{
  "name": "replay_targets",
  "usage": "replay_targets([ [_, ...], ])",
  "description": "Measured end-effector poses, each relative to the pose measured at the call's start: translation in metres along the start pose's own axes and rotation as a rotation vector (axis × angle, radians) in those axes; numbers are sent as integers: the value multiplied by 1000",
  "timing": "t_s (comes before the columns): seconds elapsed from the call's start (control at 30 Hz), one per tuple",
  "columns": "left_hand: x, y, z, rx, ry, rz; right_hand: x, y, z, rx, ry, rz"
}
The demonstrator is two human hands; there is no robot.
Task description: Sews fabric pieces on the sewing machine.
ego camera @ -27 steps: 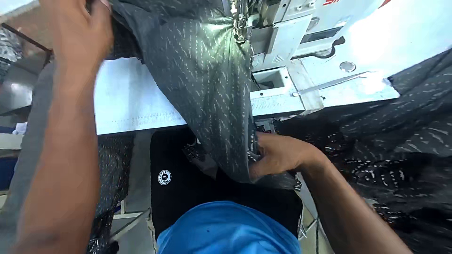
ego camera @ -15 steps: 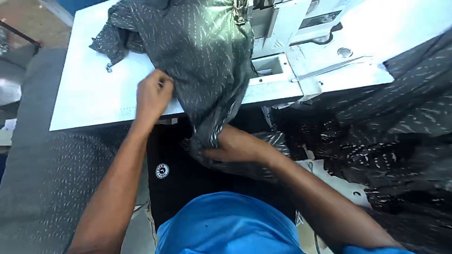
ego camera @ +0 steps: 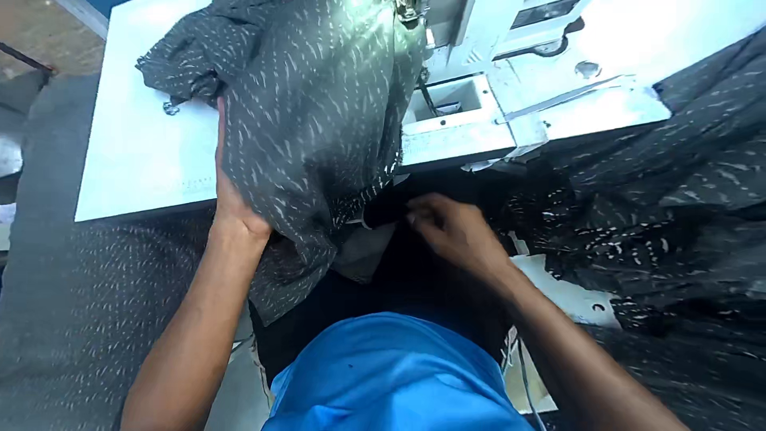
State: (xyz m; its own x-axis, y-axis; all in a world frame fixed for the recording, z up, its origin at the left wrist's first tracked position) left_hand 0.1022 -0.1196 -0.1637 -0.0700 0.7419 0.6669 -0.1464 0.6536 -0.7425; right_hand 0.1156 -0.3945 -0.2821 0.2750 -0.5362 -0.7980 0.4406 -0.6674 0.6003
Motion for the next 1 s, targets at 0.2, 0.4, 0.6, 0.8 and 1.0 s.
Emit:
replay_targets([
  [0.2, 61, -4, -22, 128, -297, -829, 18, -12, -33, -59, -29, -346],
  [0.4, 97, -35, -30, -45, -364, -761, -32, -51, -34, -413, 152, -1015],
  [0.6, 150, -26, -47, 193, -360, -1131, -12, -54, 5, -610, 101, -638],
  [0.8, 132, 16, -43, 304, -233, -946, 31, -73, -32, -200, -97, 197],
  [1.0, 120, 17, -23, 310, -118, -708, -43, 18, -6, 320, 156, 61],
])
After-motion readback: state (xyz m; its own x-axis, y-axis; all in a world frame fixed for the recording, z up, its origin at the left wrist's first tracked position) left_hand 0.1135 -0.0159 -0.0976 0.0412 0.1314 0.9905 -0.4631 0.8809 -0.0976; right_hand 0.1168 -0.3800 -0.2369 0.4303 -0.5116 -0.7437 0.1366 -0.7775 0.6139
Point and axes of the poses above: each hand's wrist, its own z-axis away from the middle knuckle, its own y-axis out of the back of the hand, x = y × z, the point moved 9 cm from there along -z, towards the middle knuckle, and after that the axes turned 2 degrees about y, right-handed, at the moved point
